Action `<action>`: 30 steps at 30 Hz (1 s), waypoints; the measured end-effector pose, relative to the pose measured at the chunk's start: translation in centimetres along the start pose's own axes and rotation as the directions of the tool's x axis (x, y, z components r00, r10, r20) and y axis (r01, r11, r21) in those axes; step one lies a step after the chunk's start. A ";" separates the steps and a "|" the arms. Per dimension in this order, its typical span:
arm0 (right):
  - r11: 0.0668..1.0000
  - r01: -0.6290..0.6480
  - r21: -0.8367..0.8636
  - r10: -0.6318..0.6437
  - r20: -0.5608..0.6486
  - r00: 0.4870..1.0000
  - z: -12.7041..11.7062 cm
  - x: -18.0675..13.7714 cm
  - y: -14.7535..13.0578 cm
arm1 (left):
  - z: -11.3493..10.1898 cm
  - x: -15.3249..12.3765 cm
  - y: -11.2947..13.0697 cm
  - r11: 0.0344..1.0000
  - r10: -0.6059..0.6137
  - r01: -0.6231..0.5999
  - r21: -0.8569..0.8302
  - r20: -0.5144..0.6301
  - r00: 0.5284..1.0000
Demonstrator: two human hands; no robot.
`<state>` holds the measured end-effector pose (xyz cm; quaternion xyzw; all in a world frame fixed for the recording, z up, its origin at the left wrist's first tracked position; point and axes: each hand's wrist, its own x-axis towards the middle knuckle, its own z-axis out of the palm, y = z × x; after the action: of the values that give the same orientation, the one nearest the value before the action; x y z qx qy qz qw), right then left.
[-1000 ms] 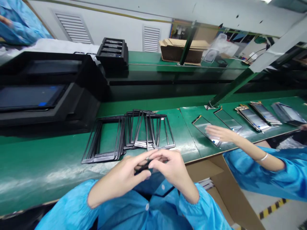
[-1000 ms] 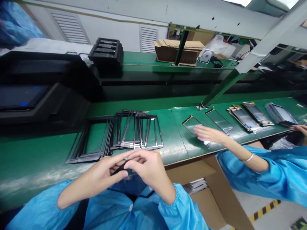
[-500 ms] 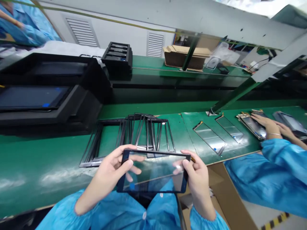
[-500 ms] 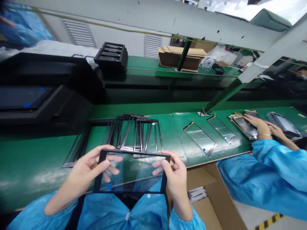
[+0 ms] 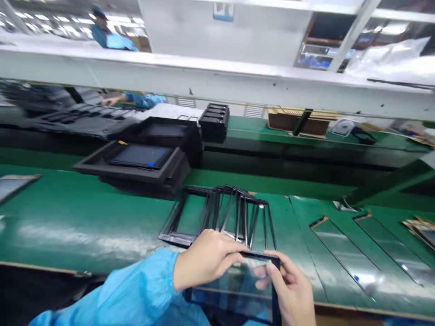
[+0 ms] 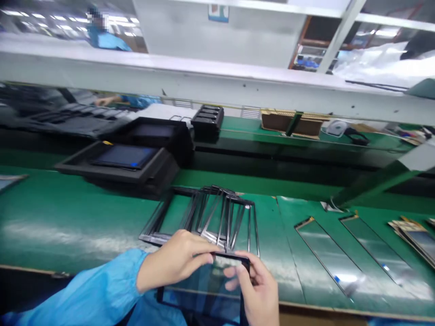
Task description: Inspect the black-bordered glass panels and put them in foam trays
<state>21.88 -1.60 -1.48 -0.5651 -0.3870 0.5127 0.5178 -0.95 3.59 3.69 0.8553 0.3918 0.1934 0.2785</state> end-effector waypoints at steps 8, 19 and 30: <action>0.997 0.076 0.019 -0.077 0.423 0.903 4.2 3.6 -2.6 | -6.1 -2.5 -0.3 0.932 -0.208 0.201 -0.301 0.010 0.978; 0.926 0.062 0.374 -0.097 0.075 0.992 8.2 7.5 -0.4 | -6.0 -7.5 -3.7 0.411 -0.567 -0.046 -0.910 -0.295 0.769; 0.923 0.122 0.365 -0.180 0.131 0.975 9.7 10.1 1.6 | -16.7 -4.2 -10.1 0.834 -0.065 0.453 0.316 -0.758 0.649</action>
<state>14.00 9.72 -4.21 -0.3874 -0.3716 0.5765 0.6160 -18.39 11.20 9.67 0.6822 0.6261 0.3659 -0.0931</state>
